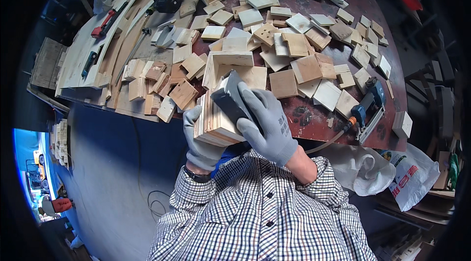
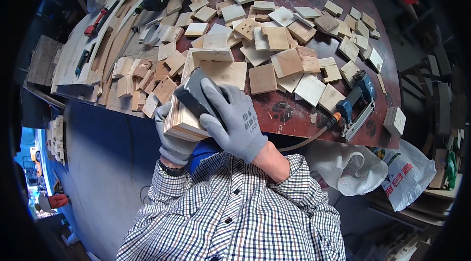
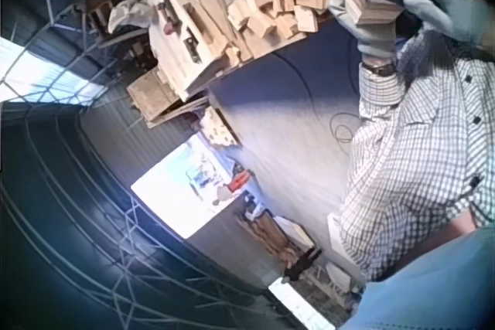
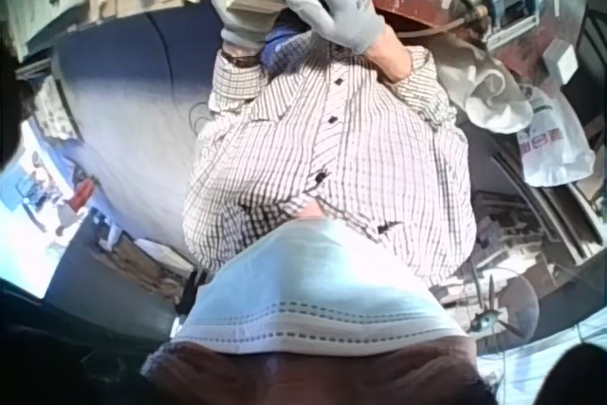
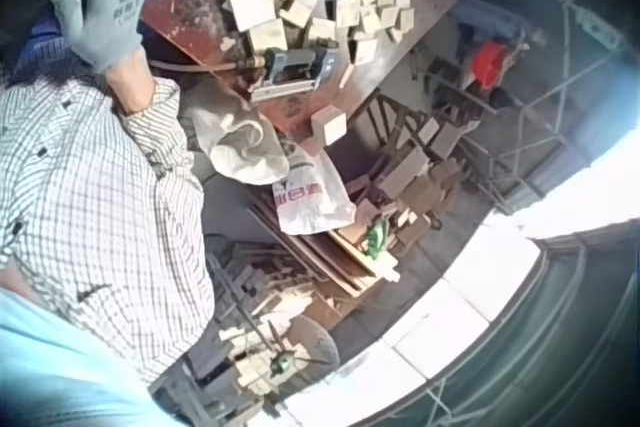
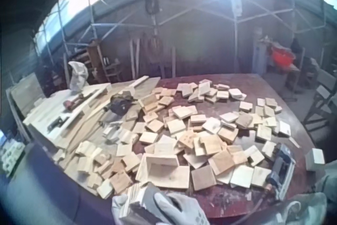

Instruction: The person assembles small wooden boxes by joining pieces with a nail gun and then smoothing the surfaces with a sanding block. They repeatedly pick up components, align them, fasten them, and sand the finished boxes on a cluttered workbench.

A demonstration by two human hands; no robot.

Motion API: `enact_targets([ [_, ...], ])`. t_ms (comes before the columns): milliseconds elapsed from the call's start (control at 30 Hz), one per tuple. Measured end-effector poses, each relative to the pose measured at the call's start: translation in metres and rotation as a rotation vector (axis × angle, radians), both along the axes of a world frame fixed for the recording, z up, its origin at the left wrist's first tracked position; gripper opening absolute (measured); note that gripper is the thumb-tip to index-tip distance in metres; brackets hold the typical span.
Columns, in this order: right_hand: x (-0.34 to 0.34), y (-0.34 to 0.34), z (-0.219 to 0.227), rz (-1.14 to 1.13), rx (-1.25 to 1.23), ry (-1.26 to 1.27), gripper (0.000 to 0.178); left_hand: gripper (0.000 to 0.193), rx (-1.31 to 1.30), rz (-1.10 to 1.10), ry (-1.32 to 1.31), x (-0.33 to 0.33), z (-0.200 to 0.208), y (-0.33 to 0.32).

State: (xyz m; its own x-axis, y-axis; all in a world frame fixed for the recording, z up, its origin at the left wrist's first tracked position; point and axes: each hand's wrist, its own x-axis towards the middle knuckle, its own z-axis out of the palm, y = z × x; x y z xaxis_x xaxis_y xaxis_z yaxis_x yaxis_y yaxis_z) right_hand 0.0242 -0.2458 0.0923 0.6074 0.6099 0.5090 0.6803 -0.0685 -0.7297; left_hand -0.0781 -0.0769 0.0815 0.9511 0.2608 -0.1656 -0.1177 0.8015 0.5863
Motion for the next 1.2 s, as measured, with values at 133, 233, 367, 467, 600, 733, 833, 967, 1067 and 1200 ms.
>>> enact_targets([
  [133,0.014,0.012,-0.010,-0.006,-0.065,0.076,0.065,0.053,-0.191,0.025,0.051,0.004,-0.032,0.014],
  [233,-0.013,-0.001,0.012,0.020,-0.044,-0.179,0.067,0.068,-0.151,-0.003,-0.066,-0.002,-0.035,0.009],
  [367,0.002,0.017,0.009,-0.182,-0.097,-0.321,0.073,0.059,-0.084,0.090,-0.102,0.012,-0.046,-0.002],
  [467,-0.006,0.007,-0.006,-0.233,-0.123,-0.421,0.068,0.059,-0.045,0.211,0.136,0.019,-0.015,-0.011],
  [600,-0.015,-0.031,-0.046,-0.198,-0.126,-0.274,0.065,0.061,-0.290,0.165,0.123,0.011,-0.028,0.003],
  [733,-0.007,-0.029,-0.028,-0.209,-0.103,-0.313,0.071,0.063,-0.186,0.217,0.189,0.017,-0.029,0.000],
  [833,-0.001,0.003,0.002,-0.209,-0.102,-0.396,0.064,0.063,-0.161,0.100,-0.023,0.027,-0.024,-0.017],
  [967,0.001,0.023,0.023,-0.252,-0.081,-0.522,0.060,0.064,-0.310,0.006,-0.292,0.030,-0.036,-0.021],
  [1067,-0.004,-0.009,-0.005,-0.226,-0.102,-0.543,0.056,0.065,-0.263,0.086,0.038,0.026,0.003,-0.017],
  [1200,-0.005,-0.025,-0.023,-0.207,-0.121,-0.467,0.061,0.063,-0.389,0.003,-0.017,0.029,-0.005,-0.007],
])
